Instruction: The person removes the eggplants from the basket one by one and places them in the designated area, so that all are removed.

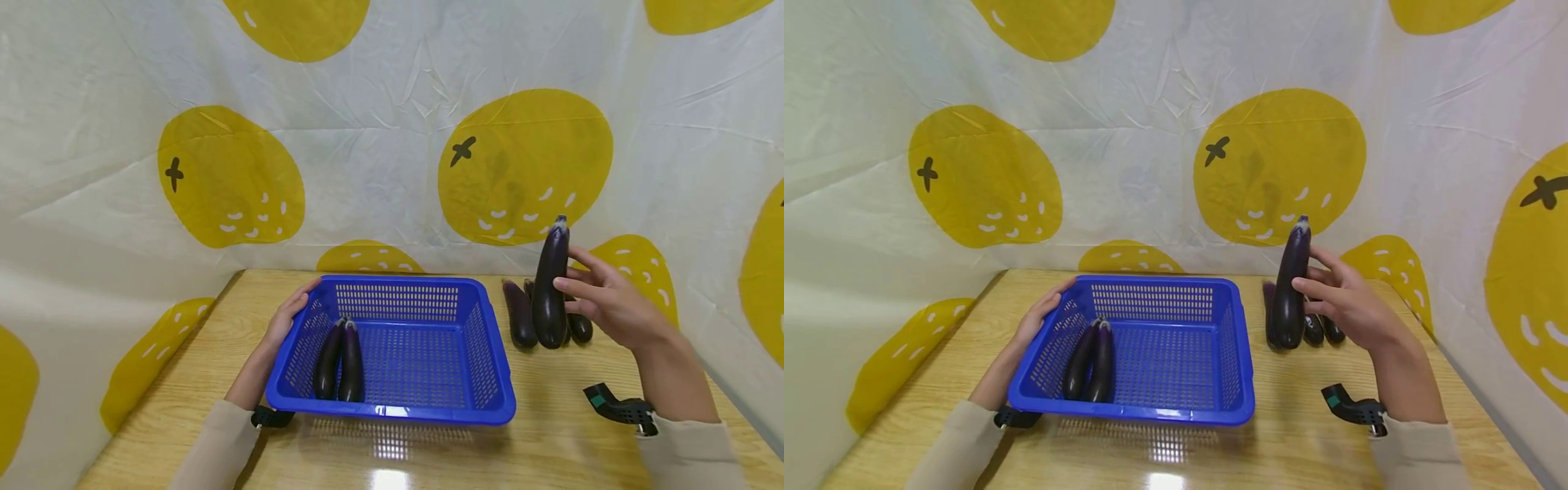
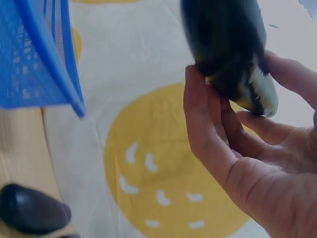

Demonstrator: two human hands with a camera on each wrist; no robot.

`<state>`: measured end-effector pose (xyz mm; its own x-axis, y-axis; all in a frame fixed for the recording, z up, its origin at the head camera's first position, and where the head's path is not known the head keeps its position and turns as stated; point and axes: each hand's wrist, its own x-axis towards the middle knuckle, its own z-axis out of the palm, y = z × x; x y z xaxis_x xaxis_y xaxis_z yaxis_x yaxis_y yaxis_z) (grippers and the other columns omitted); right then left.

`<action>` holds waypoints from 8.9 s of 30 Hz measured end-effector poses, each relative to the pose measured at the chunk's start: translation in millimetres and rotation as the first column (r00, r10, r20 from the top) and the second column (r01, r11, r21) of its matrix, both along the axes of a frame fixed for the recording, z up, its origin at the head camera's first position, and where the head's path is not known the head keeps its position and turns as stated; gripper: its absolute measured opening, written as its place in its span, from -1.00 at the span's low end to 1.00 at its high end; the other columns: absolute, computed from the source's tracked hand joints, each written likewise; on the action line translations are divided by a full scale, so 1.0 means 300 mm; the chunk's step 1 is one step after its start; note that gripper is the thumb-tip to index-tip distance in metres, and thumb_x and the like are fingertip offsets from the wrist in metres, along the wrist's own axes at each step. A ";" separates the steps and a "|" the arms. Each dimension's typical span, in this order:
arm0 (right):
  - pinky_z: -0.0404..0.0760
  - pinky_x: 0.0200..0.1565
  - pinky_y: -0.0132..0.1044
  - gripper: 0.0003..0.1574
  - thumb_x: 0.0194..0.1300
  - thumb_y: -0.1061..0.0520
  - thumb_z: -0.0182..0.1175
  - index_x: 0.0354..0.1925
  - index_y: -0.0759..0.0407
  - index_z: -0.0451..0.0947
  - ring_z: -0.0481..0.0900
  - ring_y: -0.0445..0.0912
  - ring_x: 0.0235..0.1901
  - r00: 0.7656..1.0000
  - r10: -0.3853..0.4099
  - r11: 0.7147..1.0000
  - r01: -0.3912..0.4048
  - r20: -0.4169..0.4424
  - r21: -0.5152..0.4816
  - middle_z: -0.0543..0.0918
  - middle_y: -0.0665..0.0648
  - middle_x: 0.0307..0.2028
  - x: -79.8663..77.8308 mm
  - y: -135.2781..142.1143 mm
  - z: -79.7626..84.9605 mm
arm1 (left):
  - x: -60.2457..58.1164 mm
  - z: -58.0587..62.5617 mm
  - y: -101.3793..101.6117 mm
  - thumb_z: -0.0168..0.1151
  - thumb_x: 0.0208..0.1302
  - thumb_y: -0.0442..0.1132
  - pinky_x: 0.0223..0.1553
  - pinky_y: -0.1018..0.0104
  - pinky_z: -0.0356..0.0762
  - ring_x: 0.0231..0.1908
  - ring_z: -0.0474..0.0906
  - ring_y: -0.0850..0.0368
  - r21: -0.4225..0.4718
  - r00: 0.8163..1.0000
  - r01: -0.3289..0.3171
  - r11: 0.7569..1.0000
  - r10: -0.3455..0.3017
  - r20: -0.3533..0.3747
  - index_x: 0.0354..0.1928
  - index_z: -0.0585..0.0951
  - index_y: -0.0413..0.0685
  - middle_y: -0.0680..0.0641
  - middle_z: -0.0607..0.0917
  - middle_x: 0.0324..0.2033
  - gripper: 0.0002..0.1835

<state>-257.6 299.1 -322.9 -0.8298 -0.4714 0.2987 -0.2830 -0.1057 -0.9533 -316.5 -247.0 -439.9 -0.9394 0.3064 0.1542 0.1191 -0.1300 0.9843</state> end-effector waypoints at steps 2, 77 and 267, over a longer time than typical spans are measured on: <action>0.74 -0.02 -0.27 -0.24 0.57 0.40 -0.11 0.59 0.00 0.10 0.74 -0.13 0.04 0.999 -0.038 0.999 0.038 -0.014 0.002 0.71 -0.02 0.14 0.000 0.022 -0.006 | 0.000 -0.001 0.001 -0.40 0.73 -0.09 0.31 0.53 0.37 0.52 0.14 0.09 -0.006 1.000 -0.004 1.000 0.004 -0.007 0.64 -0.04 -0.22 -0.26 -0.03 0.64 -0.39; 0.57 -0.18 0.23 0.36 0.15 0.36 0.40 0.47 0.63 -0.42 0.43 0.67 -0.04 0.771 -0.532 0.412 0.597 -0.350 0.689 0.33 0.91 0.04 -0.140 0.372 -0.298 | 0.006 0.012 0.005 -0.39 0.72 -0.12 0.27 0.57 0.36 0.62 -0.09 -0.19 -0.020 1.000 -0.024 1.000 0.024 -0.009 0.64 0.01 -0.21 -0.23 0.02 0.64 -0.41; 0.56 0.03 0.36 -0.40 0.53 0.10 0.18 0.38 0.37 0.40 0.46 0.44 0.20 0.760 -0.297 0.515 0.637 -0.578 0.574 0.52 0.50 0.25 -0.052 0.121 -0.050 | 0.013 0.007 -0.004 -0.40 0.73 -0.06 0.28 0.53 0.39 0.61 -0.11 -0.21 -0.001 1.000 0.009 1.000 -0.009 -0.002 0.65 -0.04 -0.18 -0.23 -0.03 0.65 -0.38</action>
<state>-273.1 335.4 -338.1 -0.8933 -0.2368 0.3821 -0.4037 0.7965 -0.4501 -312.6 -248.0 -437.9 -0.9364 0.3145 0.1561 0.1203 -0.1303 0.9842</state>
